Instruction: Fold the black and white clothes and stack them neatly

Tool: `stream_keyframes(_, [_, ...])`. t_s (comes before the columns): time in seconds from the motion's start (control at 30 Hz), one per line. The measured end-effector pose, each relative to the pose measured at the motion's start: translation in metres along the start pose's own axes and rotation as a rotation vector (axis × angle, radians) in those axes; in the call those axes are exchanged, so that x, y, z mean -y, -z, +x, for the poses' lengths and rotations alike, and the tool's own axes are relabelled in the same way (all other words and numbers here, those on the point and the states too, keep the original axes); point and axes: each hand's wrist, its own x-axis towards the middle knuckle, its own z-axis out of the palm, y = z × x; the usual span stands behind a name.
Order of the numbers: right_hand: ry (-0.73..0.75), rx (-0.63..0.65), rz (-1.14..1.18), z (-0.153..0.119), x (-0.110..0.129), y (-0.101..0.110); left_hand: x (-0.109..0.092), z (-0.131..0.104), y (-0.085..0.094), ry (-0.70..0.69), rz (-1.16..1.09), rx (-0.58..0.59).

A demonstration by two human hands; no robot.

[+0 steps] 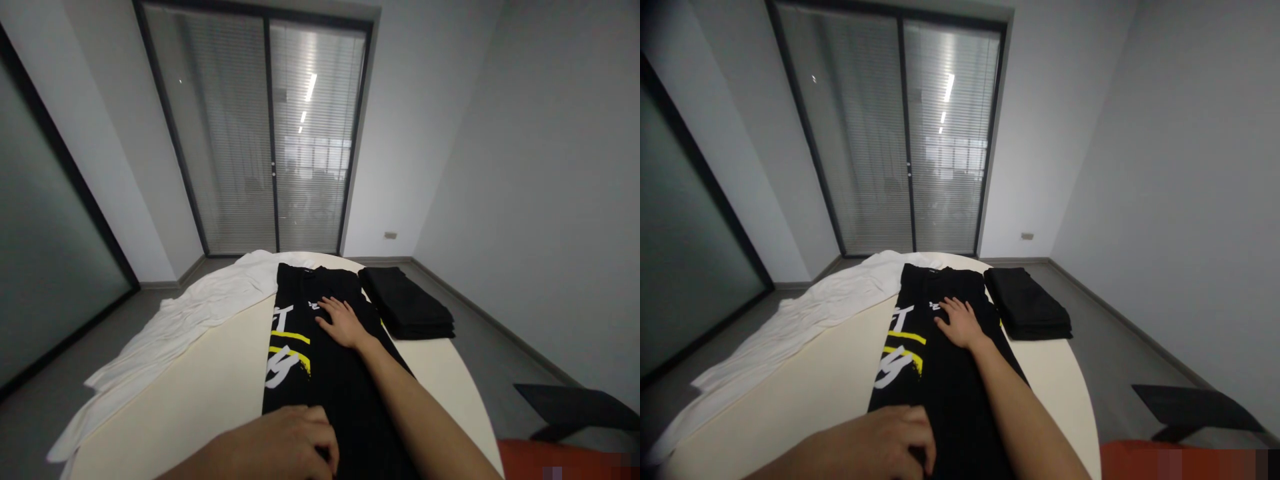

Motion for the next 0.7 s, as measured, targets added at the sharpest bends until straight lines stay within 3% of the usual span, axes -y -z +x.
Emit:
stream_keyframes(0.13, [-0.004, 0.004, 0.002, 0.000, 0.000, 0.000, -0.002, -0.003, 0.007, 0.071, -0.022, 0.036])
stream_keyframes(0.23, [-0.002, 0.003, 0.004, -0.001, 0.000, 0.000, 0.002, -0.005, 0.007, 0.036, -0.095, 0.045])
stream_keyframes(0.47, [-0.007, 0.002, -0.004, 0.000, 0.002, 0.000, 0.010, -0.005, 0.007, 0.040, -0.239, -0.093])
stream_keyframes(0.7, [-0.006, 0.009, -0.004, 0.000, 0.002, 0.000, 0.011, 0.000, -0.004, -0.022, -0.259, 0.056])
